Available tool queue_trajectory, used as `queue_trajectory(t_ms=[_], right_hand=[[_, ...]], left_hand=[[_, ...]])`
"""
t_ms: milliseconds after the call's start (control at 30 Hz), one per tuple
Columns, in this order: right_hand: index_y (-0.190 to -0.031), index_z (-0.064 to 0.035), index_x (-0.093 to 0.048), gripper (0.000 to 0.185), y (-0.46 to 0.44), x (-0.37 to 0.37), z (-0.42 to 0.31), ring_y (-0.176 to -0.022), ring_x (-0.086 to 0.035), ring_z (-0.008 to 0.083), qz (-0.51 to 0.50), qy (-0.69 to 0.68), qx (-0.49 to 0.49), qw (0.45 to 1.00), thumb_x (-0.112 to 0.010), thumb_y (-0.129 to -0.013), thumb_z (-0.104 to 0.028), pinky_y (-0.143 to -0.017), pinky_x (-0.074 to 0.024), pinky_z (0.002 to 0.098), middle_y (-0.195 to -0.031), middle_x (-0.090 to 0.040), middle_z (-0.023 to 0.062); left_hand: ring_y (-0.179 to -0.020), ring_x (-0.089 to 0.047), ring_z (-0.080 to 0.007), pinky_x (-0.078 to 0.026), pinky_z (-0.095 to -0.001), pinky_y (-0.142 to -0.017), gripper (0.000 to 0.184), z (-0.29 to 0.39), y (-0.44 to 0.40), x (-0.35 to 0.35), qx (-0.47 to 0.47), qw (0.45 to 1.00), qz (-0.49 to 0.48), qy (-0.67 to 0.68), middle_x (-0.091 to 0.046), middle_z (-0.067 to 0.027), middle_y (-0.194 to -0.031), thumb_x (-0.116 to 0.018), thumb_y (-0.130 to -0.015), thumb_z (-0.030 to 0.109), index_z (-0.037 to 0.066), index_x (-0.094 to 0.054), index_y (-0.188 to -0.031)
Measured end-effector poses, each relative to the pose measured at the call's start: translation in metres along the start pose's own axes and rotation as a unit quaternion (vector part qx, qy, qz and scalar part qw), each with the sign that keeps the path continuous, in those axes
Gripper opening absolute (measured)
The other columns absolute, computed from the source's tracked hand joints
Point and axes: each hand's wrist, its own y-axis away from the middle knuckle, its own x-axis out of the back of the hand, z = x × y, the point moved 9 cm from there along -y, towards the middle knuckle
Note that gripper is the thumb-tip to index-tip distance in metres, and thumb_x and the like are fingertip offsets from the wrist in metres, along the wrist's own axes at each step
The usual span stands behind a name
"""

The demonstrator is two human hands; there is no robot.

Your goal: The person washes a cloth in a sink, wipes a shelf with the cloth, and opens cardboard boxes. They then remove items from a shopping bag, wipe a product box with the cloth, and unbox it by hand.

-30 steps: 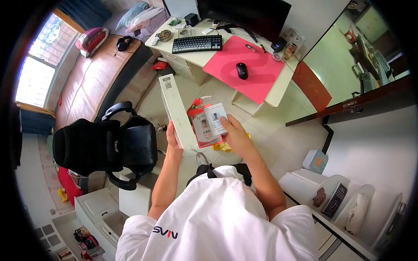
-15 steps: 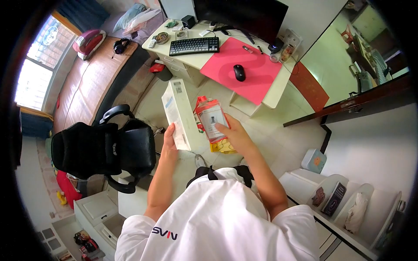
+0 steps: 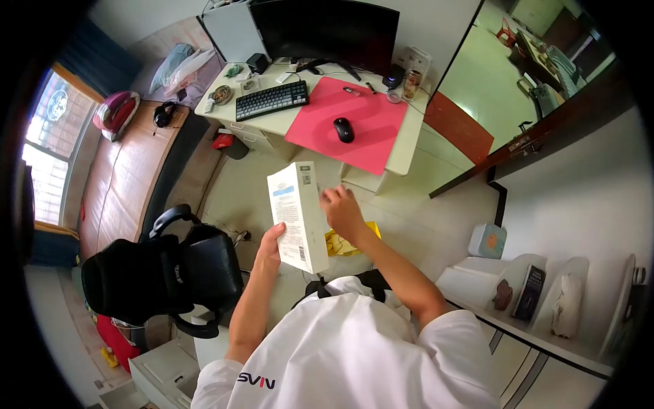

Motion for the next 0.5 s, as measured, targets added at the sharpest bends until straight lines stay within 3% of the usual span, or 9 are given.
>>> queue_trajectory(t_ms=[67, 100, 167, 200, 300, 333, 367, 433, 500], right_hand=[[-0.114, -0.0063, -0.06, 0.038, 0.02, -0.04, -0.002, -0.099, -0.054, 0.0315, -0.126, 0.016, 0.054, 0.99, -0.06, -0.076, -0.011, -0.085, -0.0437, 0.0415, -0.112, -0.06, 0.0107], [-0.114, -0.0063, -0.06, 0.038, 0.025, -0.037, 0.0, -0.099, -0.054, 0.0315, -0.125, 0.017, 0.051, 0.991, -0.06, -0.076, -0.011, -0.085, -0.0437, 0.0415, -0.112, -0.06, 0.0107], [-0.113, -0.0043, -0.059, 0.04, 0.037, -0.014, -0.018, -0.102, -0.056, 0.0305, -0.052, -0.183, 0.142, 0.971, -0.063, -0.075, -0.014, -0.086, -0.0449, 0.0405, -0.118, -0.059, 0.0114], [-0.112, -0.0015, -0.057, 0.04, 0.037, -0.021, -0.011, -0.098, -0.059, 0.0315, -0.164, -0.35, 0.005, 0.922, -0.064, -0.075, -0.014, -0.083, -0.0465, 0.0378, -0.112, -0.062, 0.0147], [-0.109, 0.0012, -0.057, 0.033, 0.049, -0.015, 0.003, -0.086, -0.06, 0.0358, -0.278, -0.341, -0.02, 0.898, -0.063, -0.079, -0.011, -0.076, -0.0468, 0.0372, -0.1, -0.064, 0.0179], [-0.102, 0.0028, -0.059, 0.021, 0.051, -0.013, 0.01, -0.075, -0.061, 0.0269, -0.32, -0.321, -0.049, 0.89, -0.061, -0.084, -0.007, -0.069, -0.0454, 0.0328, -0.084, -0.064, 0.0139], [-0.102, 0.0028, -0.059, 0.021, 0.049, -0.002, 0.012, -0.075, -0.061, 0.0269, -0.32, -0.326, -0.049, 0.888, -0.061, -0.084, -0.007, -0.069, -0.0454, 0.0328, -0.084, -0.064, 0.0139], [-0.097, 0.0032, -0.06, 0.014, 0.05, 0.018, 0.016, -0.071, -0.054, 0.013, -0.304, -0.49, -0.153, 0.802, -0.059, -0.087, -0.006, -0.066, -0.0437, 0.0299, -0.077, -0.059, 0.0064], [-0.1, 0.0023, -0.06, 0.015, 0.052, 0.023, 0.014, -0.075, -0.049, 0.0057, -0.29, -0.517, -0.149, 0.791, -0.058, -0.089, -0.007, -0.067, -0.0428, 0.0252, -0.078, -0.056, 0.0018]], left_hand=[[-0.103, -0.062, -0.0284, -0.052, -0.0409, -0.089, 0.062, 0.007, -0.013, -0.019, 0.026, 0.999, -0.01, -0.04, -0.06, -0.0173, -0.119, -0.071, -0.076, 0.022, -0.003, -0.046, -0.127], [-0.104, -0.062, -0.027, -0.052, -0.0391, -0.089, 0.063, 0.011, -0.02, -0.034, 0.047, 0.996, -0.02, -0.077, -0.06, -0.0176, -0.118, -0.071, -0.076, 0.024, -0.004, -0.046, -0.127], [-0.104, -0.062, -0.0275, -0.052, -0.0388, -0.089, 0.063, 0.028, -0.032, -0.057, 0.071, 0.992, -0.015, -0.104, -0.059, -0.0183, -0.119, -0.071, -0.077, 0.024, -0.004, -0.045, -0.128], [-0.105, -0.061, -0.028, -0.051, -0.0387, -0.09, 0.064, 0.036, -0.037, -0.066, 0.084, 0.985, -0.024, -0.149, -0.058, -0.0187, -0.12, -0.07, -0.078, 0.024, -0.004, -0.044, -0.128], [-0.103, -0.062, -0.03, -0.052, -0.0402, -0.088, 0.064, 0.06, -0.048, -0.069, 0.102, 0.973, -0.009, -0.207, -0.058, -0.0211, -0.119, -0.07, -0.078, 0.022, -0.005, -0.042, -0.129], [-0.101, -0.063, -0.0315, -0.053, -0.0418, -0.087, 0.065, 0.068, -0.048, -0.064, 0.105, 0.969, 0.013, -0.221, -0.058, -0.0231, -0.118, -0.07, -0.078, 0.02, -0.007, -0.041, -0.129], [-0.101, -0.063, -0.0315, -0.053, -0.0418, -0.087, 0.065, 0.072, -0.047, -0.057, 0.107, 0.969, 0.018, -0.223, -0.058, -0.0231, -0.118, -0.07, -0.078, 0.02, -0.007, -0.041, -0.129], [-0.106, -0.06, -0.0293, -0.05, -0.0399, -0.091, 0.063, 0.072, -0.047, -0.036, 0.119, 0.978, 0.033, -0.165, -0.057, -0.0199, -0.12, -0.067, -0.08, 0.02, -0.007, -0.04, -0.13], [-0.105, -0.06, -0.0293, -0.049, -0.0398, -0.093, 0.063, 0.066, -0.047, -0.03, 0.116, 0.983, 0.009, -0.141, -0.057, -0.0203, -0.12, -0.067, -0.08, 0.02, -0.008, -0.04, -0.13]])
